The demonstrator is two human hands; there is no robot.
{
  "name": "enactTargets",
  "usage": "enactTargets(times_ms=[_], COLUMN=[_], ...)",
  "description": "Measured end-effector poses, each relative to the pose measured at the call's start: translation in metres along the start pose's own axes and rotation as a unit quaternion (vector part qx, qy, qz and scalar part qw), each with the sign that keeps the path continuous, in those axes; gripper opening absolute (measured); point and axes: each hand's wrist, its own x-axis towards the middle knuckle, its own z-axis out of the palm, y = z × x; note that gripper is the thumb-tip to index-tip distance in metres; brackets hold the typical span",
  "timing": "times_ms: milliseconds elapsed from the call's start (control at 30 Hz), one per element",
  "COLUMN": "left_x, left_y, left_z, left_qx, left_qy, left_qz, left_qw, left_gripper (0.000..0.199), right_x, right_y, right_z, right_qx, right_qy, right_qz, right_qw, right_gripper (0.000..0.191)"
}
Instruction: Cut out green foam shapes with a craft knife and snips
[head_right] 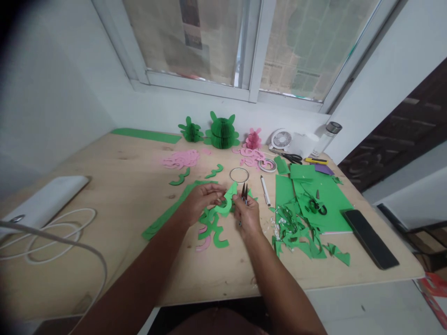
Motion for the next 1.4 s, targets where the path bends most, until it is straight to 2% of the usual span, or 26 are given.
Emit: enactTargets(times_ms=[67, 233, 433, 533, 700, 867, 967, 1067, 1167, 1267, 1400], left_x=[-0.001, -0.004, -0.009, -0.011, -0.009, -0.005, -0.002, 0.000, 0.000, -0.001, -0.002], left_y=[-0.001, 0.002, 0.007, 0.009, 0.014, 0.010, 0.005, 0.004, 0.006, 0.007, 0.003], left_z=[0.001, 0.004, 0.009, 0.010, 0.009, 0.004, 0.003, 0.003, 0.004, 0.006, 0.010], left_qx=[-0.022, -0.067, -0.072, -0.079, -0.092, -0.008, 0.005, -0.060, -0.150, -0.223, -0.287], left_qy=[-0.021, -0.031, -0.071, -0.072, -0.039, 0.004, 0.043, 0.103, 0.154, 0.159, 0.131], left_qz=[-0.017, -0.042, -0.034, -0.045, -0.046, -0.028, -0.014, -0.010, -0.020, -0.044, -0.080], left_qw=[0.999, 0.996, 0.994, 0.993, 0.994, 1.000, 0.999, 0.993, 0.976, 0.961, 0.945], left_gripper=[0.025, 0.028, 0.022, 0.022, 0.026, 0.029, 0.029, 0.028, 0.028, 0.025, 0.019], right_x=[-0.001, -0.001, -0.002, -0.003, -0.004, -0.004, -0.002, 0.000, 0.002, 0.002, 0.001], right_y=[0.000, 0.002, 0.002, 0.001, 0.001, 0.004, 0.004, 0.004, 0.004, 0.005, 0.005], right_z=[0.001, 0.001, 0.000, 0.000, 0.000, 0.001, 0.001, -0.001, 0.000, 0.001, 0.002], right_qx=[-0.007, -0.013, 0.034, 0.035, 0.008, -0.043, -0.046, -0.028, -0.023, -0.031, -0.043], right_qy=[-0.014, -0.034, -0.090, -0.105, -0.096, -0.082, -0.038, 0.012, 0.030, 0.036, 0.048], right_qz=[0.004, 0.010, 0.076, 0.092, 0.079, 0.058, 0.038, 0.008, -0.004, -0.013, -0.042], right_qw=[1.000, 0.999, 0.992, 0.990, 0.992, 0.994, 0.997, 1.000, 0.999, 0.999, 0.997], right_gripper=[0.042, 0.039, 0.043, 0.042, 0.040, 0.039, 0.038, 0.039, 0.039, 0.039, 0.041])
